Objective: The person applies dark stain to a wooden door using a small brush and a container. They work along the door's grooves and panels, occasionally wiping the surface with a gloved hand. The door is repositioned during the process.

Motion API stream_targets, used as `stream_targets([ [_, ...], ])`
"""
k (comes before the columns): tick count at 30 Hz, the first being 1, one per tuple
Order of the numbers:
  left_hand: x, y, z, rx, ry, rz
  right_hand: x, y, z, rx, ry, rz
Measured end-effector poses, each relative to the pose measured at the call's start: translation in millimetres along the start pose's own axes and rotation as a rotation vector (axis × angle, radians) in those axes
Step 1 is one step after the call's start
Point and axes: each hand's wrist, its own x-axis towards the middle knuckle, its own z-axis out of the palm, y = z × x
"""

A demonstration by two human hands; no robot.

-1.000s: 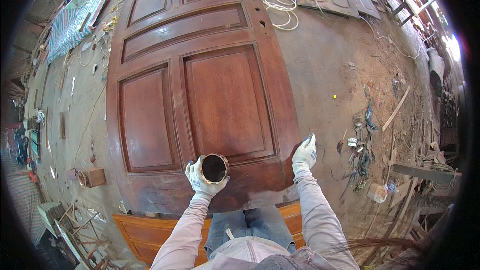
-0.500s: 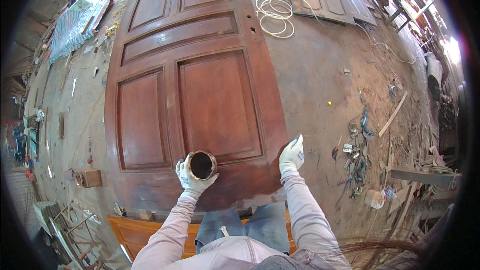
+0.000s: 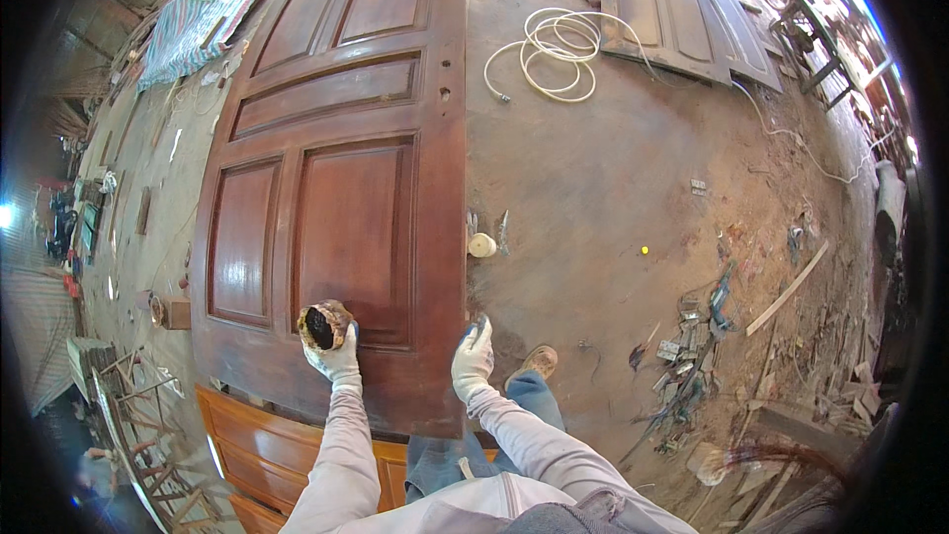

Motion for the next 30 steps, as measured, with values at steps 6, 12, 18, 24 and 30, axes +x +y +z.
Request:
stream_targets([
  [6, 5, 18, -1, -0.033, -0.041, -0.165, 45, 37, -74, -0.083, 0.009, 0.143],
  [12, 1, 19, -8, 0.021, -0.022, -0.149, 127, 94, -167, -0.258, 0.086, 0.120],
  [18, 0, 14, 0, 0.023, 0.048, -0.260, 241, 126, -236, 0.009, -0.011, 0.185],
  [24, 1, 68, 38, 0.138, 0.383, -0.620, 365, 68, -271, 0.029, -0.130, 0.447],
  [30, 16, 197, 130, -0.190, 0.602, -0.709, 492, -66, -259, -0.213, -0.336, 0.117],
])
